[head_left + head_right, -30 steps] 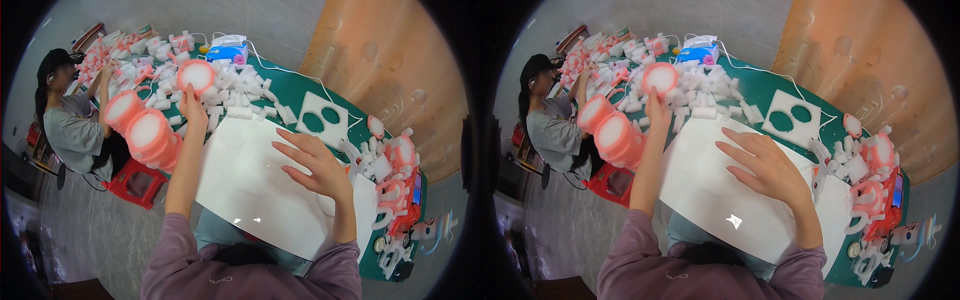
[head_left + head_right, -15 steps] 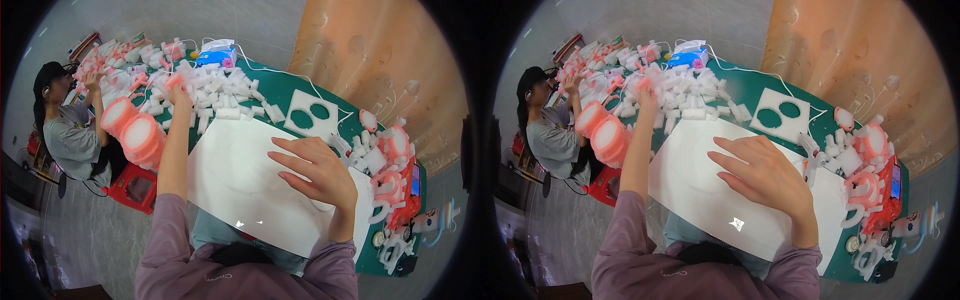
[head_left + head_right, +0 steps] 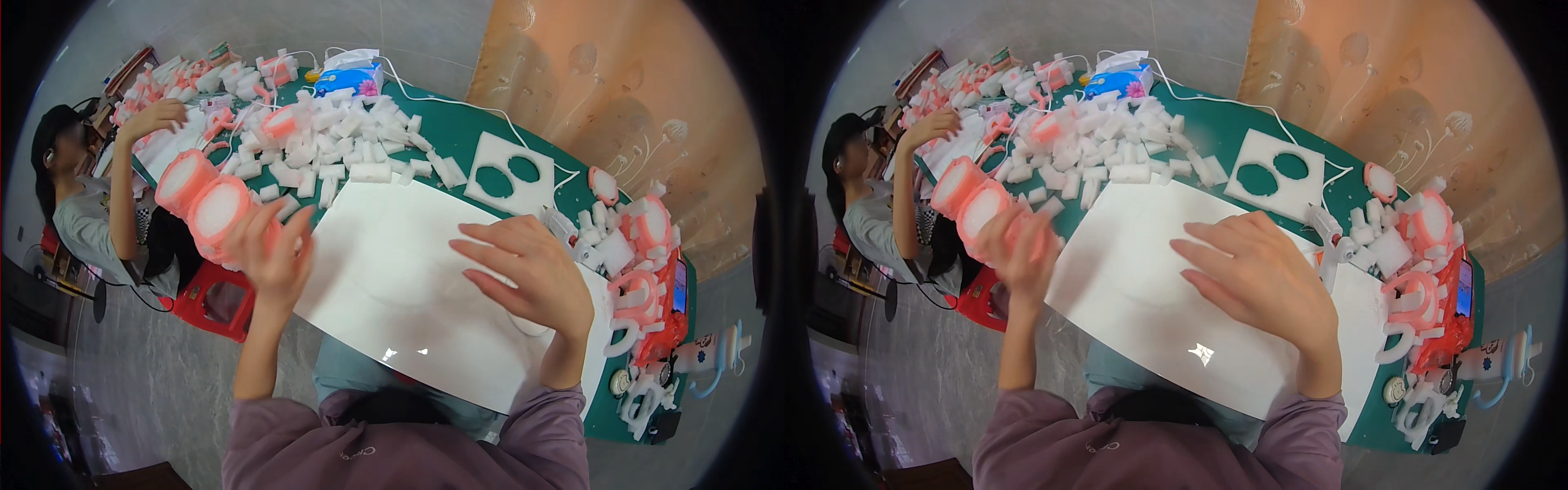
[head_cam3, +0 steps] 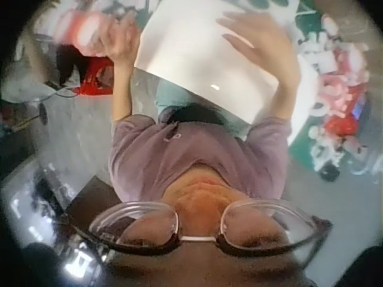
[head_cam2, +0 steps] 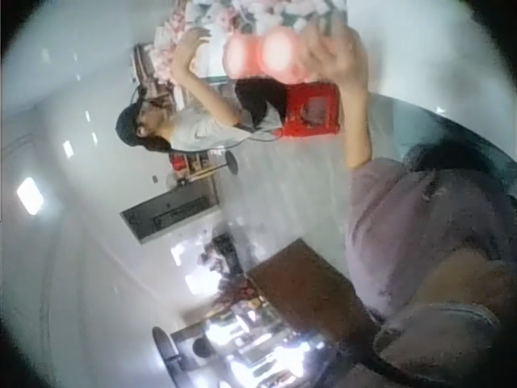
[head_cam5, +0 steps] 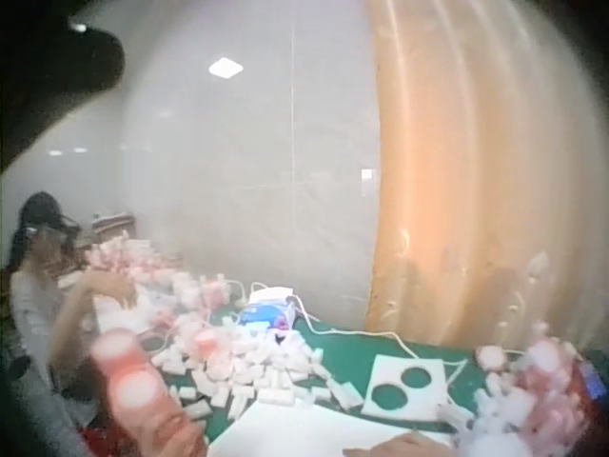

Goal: The person applies glue using a hot glue gun and attaches small foam pieces around the rim of a circular foam frame by hand, pressing each piece in place.

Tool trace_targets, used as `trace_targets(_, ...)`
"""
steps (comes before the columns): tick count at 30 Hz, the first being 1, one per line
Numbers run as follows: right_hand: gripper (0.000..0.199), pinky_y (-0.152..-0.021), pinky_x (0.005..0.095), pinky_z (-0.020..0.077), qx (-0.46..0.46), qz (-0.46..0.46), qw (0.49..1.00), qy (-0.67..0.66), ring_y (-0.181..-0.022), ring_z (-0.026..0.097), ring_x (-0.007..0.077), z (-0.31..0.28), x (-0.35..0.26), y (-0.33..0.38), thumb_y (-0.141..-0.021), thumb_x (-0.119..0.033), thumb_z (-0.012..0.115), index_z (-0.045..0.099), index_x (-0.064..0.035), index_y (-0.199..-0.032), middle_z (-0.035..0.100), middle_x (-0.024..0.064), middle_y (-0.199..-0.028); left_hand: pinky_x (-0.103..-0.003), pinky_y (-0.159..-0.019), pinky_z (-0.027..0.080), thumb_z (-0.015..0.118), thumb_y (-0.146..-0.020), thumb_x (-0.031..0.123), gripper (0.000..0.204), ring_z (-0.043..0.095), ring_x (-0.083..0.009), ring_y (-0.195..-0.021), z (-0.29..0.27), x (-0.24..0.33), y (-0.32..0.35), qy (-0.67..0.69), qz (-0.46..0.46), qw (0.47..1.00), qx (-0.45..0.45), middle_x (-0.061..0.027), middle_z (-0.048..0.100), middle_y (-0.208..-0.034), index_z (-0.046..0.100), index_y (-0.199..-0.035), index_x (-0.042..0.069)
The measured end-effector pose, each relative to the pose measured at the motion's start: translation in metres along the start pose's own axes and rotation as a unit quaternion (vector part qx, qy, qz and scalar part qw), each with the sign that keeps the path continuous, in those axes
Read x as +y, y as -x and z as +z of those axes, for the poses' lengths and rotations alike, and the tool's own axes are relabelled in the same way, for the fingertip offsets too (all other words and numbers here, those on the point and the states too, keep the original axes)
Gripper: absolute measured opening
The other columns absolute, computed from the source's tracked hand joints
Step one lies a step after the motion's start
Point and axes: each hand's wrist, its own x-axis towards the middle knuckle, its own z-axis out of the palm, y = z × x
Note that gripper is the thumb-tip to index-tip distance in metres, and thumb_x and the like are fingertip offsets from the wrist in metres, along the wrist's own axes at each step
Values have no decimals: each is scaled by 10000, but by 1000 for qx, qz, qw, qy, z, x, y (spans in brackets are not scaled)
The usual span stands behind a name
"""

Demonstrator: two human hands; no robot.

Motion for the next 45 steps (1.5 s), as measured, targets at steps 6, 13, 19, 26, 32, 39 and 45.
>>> trace_targets(6, 226, -696, 328, 435, 103, 49, 993, 11, -802, 574, 246, -13, 7, 9, -725, -88, 653, 631, -46, -946, 624, 99, -943, -387, -934, 336, 657, -756, 117, 418, 417, -284, -1117, -49, -50, 30, -80, -204, 974, -60, -119, 472, -1198, 548, -1157, 79)
trace_targets(13, 234, -664, 327, 450, 41, 63, 997, 28, -762, 582, 211, -12, -1, 43, -688, -16, 643, 626, -35, -921, 638, 84, -918, -362, -891, 404, 665, -748, 79, 333, 497, -273, -1077, -44, -59, 38, -27, -247, 967, -54, -111, 499, -1200, 575, -1067, 40)
trace_targets(19, 116, -725, 306, 416, -283, -61, 954, 82, -746, 546, 184, 32, -44, 64, -767, -169, 570, 575, -57, -800, 557, 46, -776, -341, -872, 427, 666, -739, 41, 258, 538, -250, -1029, -38, -54, 39, -20, -261, 965, -18, -94, 556, -1136, 582, -981, 12)
trace_targets(26, 35, -635, 268, 371, -296, -191, 934, 55, -665, 503, 151, 95, -63, 87, -705, -138, 550, 541, -105, -696, 524, 10, -685, -383, -878, 425, 674, -712, 5, 221, 518, -305, -1064, -37, -46, 36, -22, -156, 986, 44, -117, 557, -1141, 576, -910, 20)
trace_targets(32, 92, -663, 309, 414, -11, -29, 999, -6, -701, 535, 187, 103, -4, 84, -726, -138, 590, 583, -70, -787, 546, 29, -750, -454, -899, 405, 687, -655, -31, 235, 477, -384, -1105, -34, -29, 19, 59, -4, 998, 21, -153, 565, -1123, 559, -844, 23)
trace_targets(39, 141, -709, 298, 455, 52, 484, 824, -290, -826, 584, 260, 115, 78, 109, -782, -34, 500, 547, -29, -915, 602, 123, -883, -440, -867, 408, 707, -603, 8, 229, 482, -375, -1076, 11, 19, 8, 222, 45, 963, -143, -116, 571, -1108, 554, -773, 33)
trace_targets(45, 228, -695, 312, 462, 214, 360, 903, -93, -794, 608, 246, 117, 135, 79, -785, 14, 443, 525, -26, -994, 615, 130, -912, -417, -880, 410, 716, -629, 79, 243, 445, -365, -1119, 17, 39, 24, 303, 15, 926, -225, -102, 540, -1156, 536, -790, 51)
